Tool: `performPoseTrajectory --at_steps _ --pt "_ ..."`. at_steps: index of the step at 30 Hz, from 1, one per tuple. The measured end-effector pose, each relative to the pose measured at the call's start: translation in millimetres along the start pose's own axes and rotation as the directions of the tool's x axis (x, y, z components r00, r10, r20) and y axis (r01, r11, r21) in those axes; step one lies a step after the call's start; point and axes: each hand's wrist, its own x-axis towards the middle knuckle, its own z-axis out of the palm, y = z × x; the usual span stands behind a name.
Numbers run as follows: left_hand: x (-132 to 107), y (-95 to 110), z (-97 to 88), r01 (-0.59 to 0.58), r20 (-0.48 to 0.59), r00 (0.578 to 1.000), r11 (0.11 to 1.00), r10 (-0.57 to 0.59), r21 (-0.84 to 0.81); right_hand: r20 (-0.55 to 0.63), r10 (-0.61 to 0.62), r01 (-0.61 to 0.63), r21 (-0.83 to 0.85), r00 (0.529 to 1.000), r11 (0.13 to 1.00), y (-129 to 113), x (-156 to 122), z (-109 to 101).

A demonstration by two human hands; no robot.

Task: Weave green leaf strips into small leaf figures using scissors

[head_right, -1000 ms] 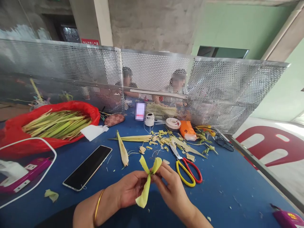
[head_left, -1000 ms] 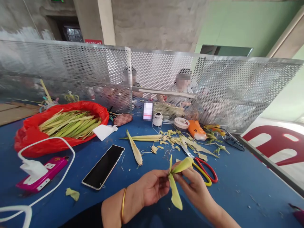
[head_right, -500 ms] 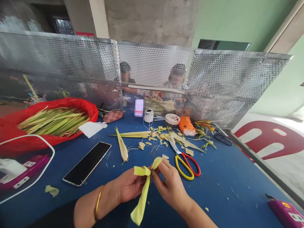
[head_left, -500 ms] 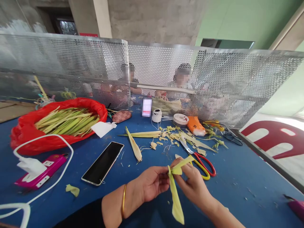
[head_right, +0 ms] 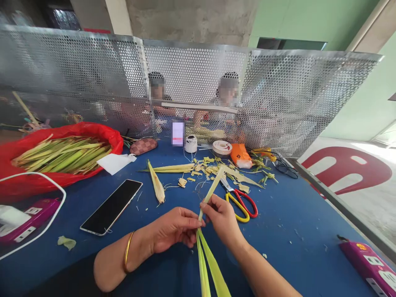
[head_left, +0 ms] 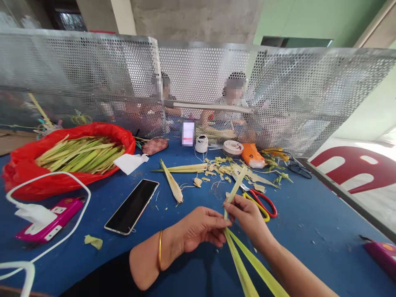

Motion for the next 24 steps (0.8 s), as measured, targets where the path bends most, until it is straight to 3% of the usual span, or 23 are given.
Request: performPoseTrajectory --at_steps 4,6,10,14,17,20,24 --pt "-2.2 2.7 2.0 0.058 0.025 0.998 0.998 -0.059 0.037 0.112 0.075 -0.073 -0.017 0.991 0.997 7.7 3.9 3.8" --pt "-2.3 3.5 2.5 0.025 -0.008 1.0 1.0 -0.025 0.005 0.092 0.055 -0.042 -0.132 0.994 0.99 9.0 4.3 2.0" --pt "-1.6 7.4 0.7 -0.084 -0.158 0.985 0.99 0.065 -0.117 -0.01 -0.182 0.155 -0.478 0.983 0.865 -4.9 -0.2 -13.6" --pt "0.6 8.3 -3.8 -0.112 -0.238 0.969 0.973 0.062 -0.203 0.314 -0.357 0.452 -0.317 0.88 0.834 -27.7 -8.5 -29.2" --pt "3.4 4.9 -5.3 -0.142 -0.231 0.968 0.971 0.096 -0.194 0.36 -0.439 0.534 -0.227 0.823 0.815 -32.6 -11.8 -30.8" --pt "5.3 1.9 -4.5 -0.16 -0.233 0.966 0.97 0.115 -0.184 0.402 -0.456 0.572 -0.239 0.794 0.785 -27.9 -12.9 -25.6" --pt "4.0 2.4 -2.8 -0.141 -0.207 0.972 0.978 0.109 -0.151 0.406 -0.444 0.565 -0.253 0.799 0.785 -22.7 -13.0 -19.5"
